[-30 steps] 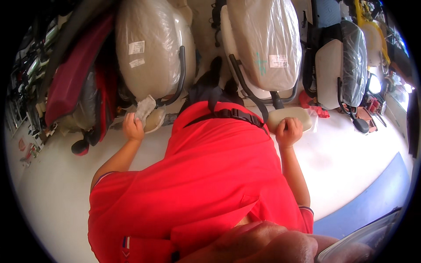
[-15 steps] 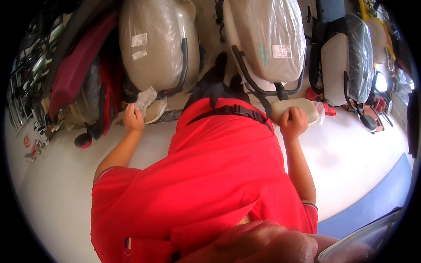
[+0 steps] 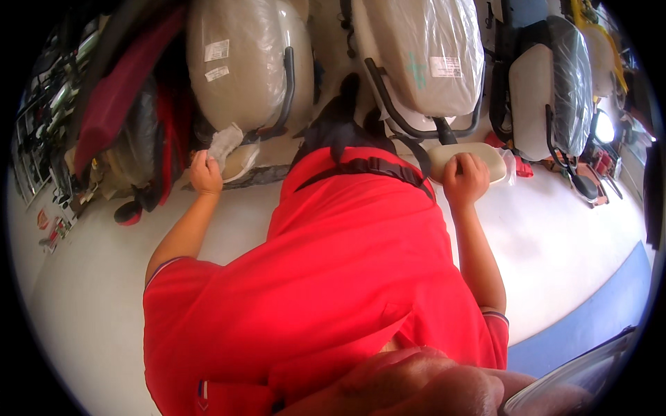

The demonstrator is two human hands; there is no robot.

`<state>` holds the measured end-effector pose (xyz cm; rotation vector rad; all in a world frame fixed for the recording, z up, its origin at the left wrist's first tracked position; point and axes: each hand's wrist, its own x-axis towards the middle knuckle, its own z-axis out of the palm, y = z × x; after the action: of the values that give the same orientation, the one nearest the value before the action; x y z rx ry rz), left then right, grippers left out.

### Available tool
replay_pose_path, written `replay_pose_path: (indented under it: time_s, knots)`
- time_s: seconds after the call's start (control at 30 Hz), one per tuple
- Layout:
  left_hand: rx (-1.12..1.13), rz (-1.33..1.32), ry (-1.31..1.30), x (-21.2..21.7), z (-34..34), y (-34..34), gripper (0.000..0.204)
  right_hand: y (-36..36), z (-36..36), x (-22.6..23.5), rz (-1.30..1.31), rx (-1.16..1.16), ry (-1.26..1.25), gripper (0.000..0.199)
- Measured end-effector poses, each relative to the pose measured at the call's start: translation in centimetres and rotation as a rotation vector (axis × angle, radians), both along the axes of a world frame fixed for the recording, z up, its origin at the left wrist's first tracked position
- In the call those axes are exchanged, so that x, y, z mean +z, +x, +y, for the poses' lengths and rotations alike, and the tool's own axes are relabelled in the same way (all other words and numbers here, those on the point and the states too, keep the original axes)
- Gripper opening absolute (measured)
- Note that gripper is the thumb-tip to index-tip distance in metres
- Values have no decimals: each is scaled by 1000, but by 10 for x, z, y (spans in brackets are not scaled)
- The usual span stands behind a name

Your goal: The person wipes the rear fender and seat area of a red scooter with a cloth. They then move to a white scooter and wipe its seat and handlebars. Finally, the person removes a plastic bag from the seat of the white scooter.

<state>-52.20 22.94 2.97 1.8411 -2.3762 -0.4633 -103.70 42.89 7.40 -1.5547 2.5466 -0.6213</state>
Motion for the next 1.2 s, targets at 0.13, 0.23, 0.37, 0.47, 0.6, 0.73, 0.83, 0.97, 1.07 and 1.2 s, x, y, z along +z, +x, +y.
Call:
replay_pose_path:
  time_s: [0.13, 0.23, 0.37, 0.47, 0.6, 0.73, 0.83, 0.97, 1.07, 1.2]
  knots:
    - [48, -43, 68, 1, 2, 2, 30, -14, -3, 0, -93, -91, 277, 7]
    - [14, -58, 30, 1, 1, 4, 31, -59, -33, -14, -744, -326, 166, 22]
    - [21, -33, 43, 3, 2, 4, 30, -92, -106, -52, -230, -113, 196, 37]
    - [-14, -22, 26, -3, -2, 10, 27, -120, -140, -127, -34, -135, 361, 55]
    - [20, -109, 111, 0, -7, 8, 26, -123, -173, -193, -14, -245, 283, 66]
    - [180, -170, 330, -7, -42, -41, 28, -98, -187, -221, 174, -301, 270, 69]
    - [47, 17, 141, -31, -76, -108, 28, -98, -184, -227, 161, -295, 166, 69]
    - [-102, -47, 100, -72, -126, -180, 28, -94, -188, -222, 159, -284, 178, 68]
    - [-215, -147, 63, -106, -145, -212, 25, -94, -187, -225, 170, -274, 165, 67]
    - [-296, -453, 317, -129, -134, -222, 16, -90, -188, -224, 155, -304, 164, 65]
